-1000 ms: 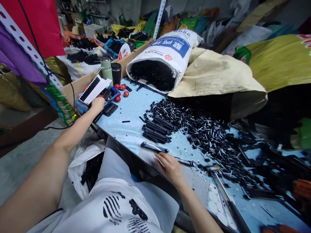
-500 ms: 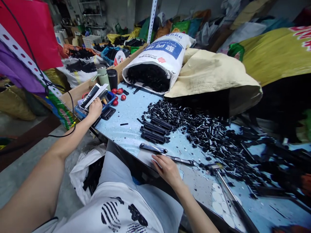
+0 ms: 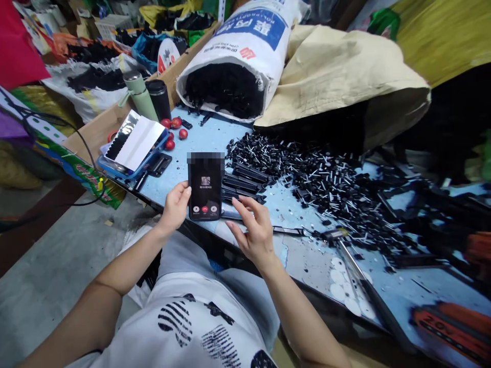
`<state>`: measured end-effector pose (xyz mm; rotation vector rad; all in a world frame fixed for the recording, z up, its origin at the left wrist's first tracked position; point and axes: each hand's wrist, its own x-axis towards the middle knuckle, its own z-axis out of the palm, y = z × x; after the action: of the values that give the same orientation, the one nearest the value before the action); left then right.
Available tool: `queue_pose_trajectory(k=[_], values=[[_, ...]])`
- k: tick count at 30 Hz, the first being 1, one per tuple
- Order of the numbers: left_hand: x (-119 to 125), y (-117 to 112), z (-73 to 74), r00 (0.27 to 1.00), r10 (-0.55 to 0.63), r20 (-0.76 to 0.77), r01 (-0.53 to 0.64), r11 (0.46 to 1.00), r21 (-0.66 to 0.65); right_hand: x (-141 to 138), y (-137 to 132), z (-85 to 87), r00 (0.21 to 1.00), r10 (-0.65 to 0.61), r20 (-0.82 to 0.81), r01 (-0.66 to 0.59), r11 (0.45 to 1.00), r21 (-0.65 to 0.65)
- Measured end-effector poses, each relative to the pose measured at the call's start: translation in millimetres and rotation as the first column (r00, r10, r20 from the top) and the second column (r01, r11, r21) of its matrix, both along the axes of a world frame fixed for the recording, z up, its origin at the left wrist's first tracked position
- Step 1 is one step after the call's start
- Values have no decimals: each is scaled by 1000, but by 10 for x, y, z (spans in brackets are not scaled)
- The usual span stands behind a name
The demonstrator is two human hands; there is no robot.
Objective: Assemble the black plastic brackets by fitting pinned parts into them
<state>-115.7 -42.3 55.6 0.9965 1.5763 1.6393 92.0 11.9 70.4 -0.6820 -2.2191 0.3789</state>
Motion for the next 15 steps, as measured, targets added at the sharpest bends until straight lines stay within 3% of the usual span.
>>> queue_pose_trajectory(k=[4, 11, 13, 14, 15], values=[[172, -59, -24, 992, -40, 117, 43, 999, -20, -13, 30, 20, 994, 8, 111, -18, 996, 85], [239, -86, -28, 974, -57, 220, 58, 998, 3, -32, -19, -142, 996, 28, 83, -37, 994, 103], [256, -82, -16, 967, -55, 251, 58, 998, -3, -32, -52, -170, 999, 15, -41, -17, 999, -49], [265, -76, -9, 963, -53, 266, 56, 998, -4, -38, -73, -185, 994, 2, -106, -23, 980, -196], [276, -68, -3, 958, -50, 282, 53, 999, -3, -50, -96, -202, 987, -13, -158, -48, 927, -373]])
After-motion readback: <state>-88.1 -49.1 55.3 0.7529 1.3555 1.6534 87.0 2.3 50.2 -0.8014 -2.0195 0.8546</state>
